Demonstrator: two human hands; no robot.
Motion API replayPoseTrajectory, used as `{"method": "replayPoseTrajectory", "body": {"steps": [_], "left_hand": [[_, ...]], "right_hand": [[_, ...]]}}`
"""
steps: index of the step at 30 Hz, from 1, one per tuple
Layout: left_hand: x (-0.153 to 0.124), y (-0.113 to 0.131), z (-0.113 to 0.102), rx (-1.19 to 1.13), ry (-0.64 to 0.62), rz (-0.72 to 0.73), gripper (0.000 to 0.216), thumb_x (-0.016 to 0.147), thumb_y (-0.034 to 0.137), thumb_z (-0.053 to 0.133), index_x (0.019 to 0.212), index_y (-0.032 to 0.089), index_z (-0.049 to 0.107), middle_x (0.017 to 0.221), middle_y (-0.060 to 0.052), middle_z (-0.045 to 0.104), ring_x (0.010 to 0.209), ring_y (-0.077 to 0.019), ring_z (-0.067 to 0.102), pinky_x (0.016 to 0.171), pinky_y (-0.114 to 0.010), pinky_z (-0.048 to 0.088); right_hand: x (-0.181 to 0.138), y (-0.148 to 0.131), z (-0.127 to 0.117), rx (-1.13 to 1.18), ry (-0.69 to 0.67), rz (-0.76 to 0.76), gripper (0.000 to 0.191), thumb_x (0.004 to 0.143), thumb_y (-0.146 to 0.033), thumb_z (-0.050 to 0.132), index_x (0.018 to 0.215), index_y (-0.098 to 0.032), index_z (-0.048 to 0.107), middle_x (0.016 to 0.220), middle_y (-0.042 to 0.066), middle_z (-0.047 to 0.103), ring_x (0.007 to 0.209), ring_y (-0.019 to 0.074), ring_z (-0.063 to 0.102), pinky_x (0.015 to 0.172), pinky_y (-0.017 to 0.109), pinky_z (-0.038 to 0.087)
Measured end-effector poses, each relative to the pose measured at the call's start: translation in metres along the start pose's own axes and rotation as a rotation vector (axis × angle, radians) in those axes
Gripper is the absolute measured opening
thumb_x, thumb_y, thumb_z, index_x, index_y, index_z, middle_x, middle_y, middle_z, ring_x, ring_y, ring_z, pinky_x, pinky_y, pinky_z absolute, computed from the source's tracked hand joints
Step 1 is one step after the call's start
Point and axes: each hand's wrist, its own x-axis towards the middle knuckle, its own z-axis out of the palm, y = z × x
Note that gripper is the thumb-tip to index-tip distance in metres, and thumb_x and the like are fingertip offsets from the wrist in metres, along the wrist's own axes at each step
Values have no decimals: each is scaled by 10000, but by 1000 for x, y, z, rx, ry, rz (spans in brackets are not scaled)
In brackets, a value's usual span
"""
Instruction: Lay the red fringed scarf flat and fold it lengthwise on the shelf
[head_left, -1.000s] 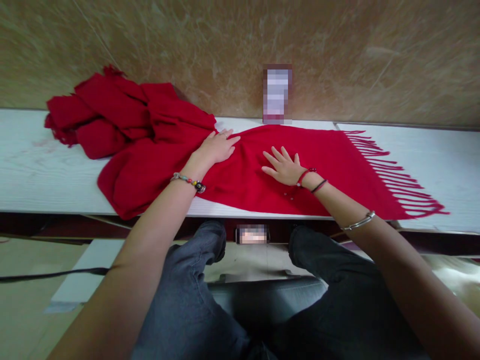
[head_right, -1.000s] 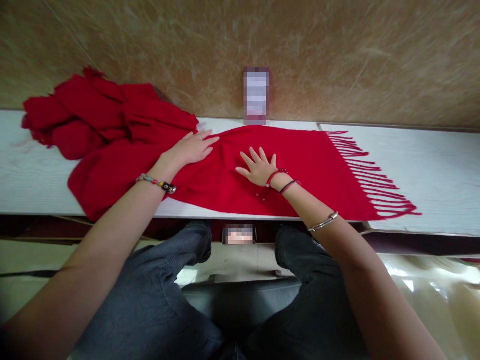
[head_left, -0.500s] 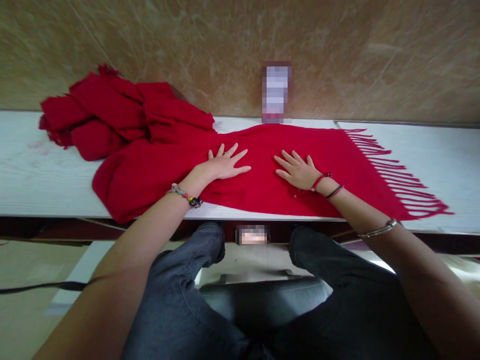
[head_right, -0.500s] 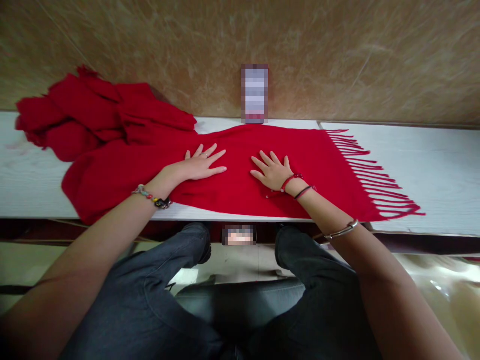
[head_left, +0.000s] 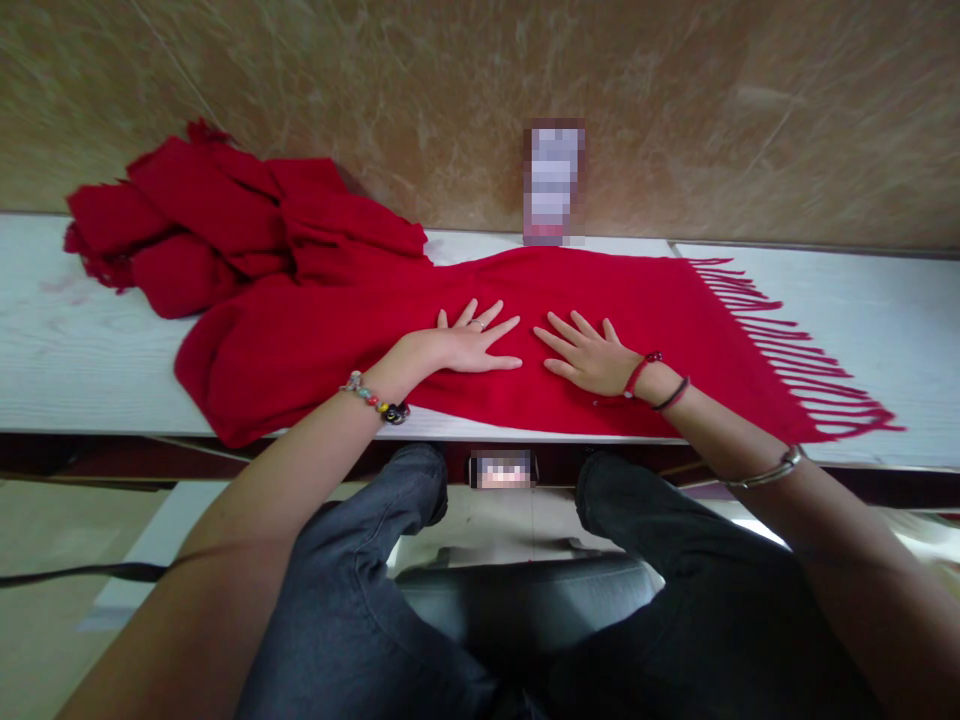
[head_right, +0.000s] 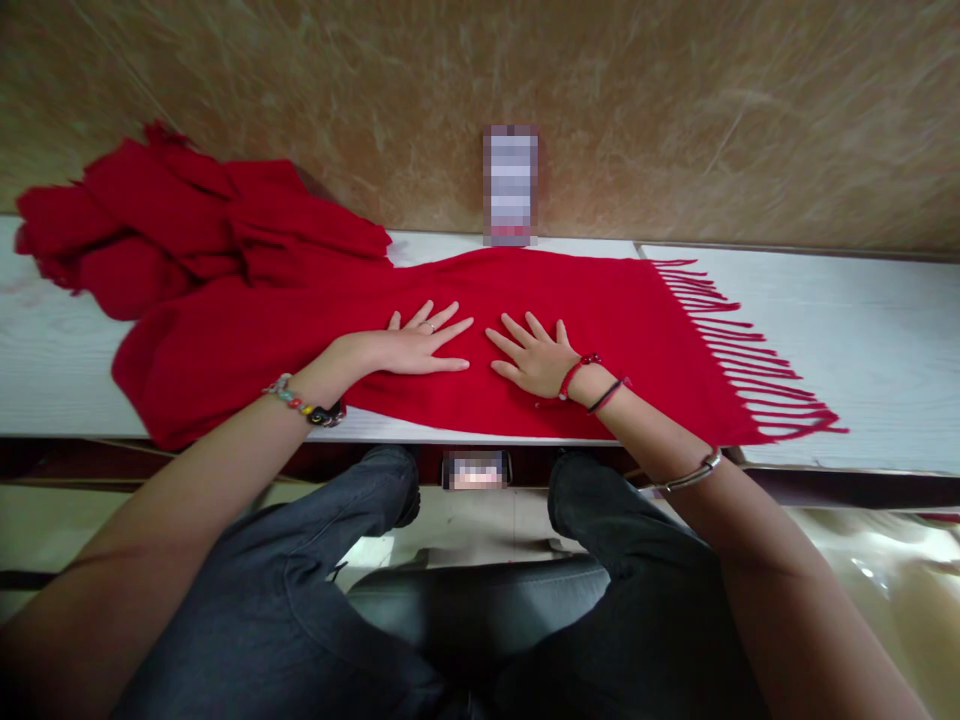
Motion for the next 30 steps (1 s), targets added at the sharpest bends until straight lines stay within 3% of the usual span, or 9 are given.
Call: {"method": "replayPoseTrajectory", "body": {"steps": [7,13,19,25,30], "left_hand": [[-3,1,-1,23,59,-3,836,794,707,344,1466,334,16,1538,-13,-131,1392,-339,-139,1073,-619,4],[-3,3,2,8,5,19,883,756,735,371,1461,355,-1,1537,-10,-136,1393,-338,-142,1062,-639,19],[-10,3,-8,25,17,63,844,786,702,355,1462,349,-6,1541,2,-123,1399,-302,-139,1090,-583,3],[-7,9,-3,37,-41,52,924,740,723,430,1460,350,-12,1535,-3,-136,1394,-340,-135,1069,-628,9],[-8,11,-14,41,-27,35,910,752,723,418,1464,338,2,1536,-6,-124,1394,-330,-134,1085,-603,3]], "right_hand": [[-2,2,-1,48,45,72,668,903,-577,245,1483,-257,161,1543,92,126,1387,378,111,991,705,206],[-1,3,2,40,24,85,669,897,-592,240,1475,-258,203,1537,100,161,1384,376,134,993,699,209],[-3,24,-2,80,114,148,679,886,-611,209,1478,-278,182,1539,92,165,1381,385,142,968,714,227],[-1,30,8,19,44,191,644,901,-563,234,1469,-260,224,1530,105,195,1373,387,174,963,714,240],[-3,35,0,51,101,206,643,905,-569,202,1475,-271,195,1539,99,164,1382,371,155,980,696,236]]}}
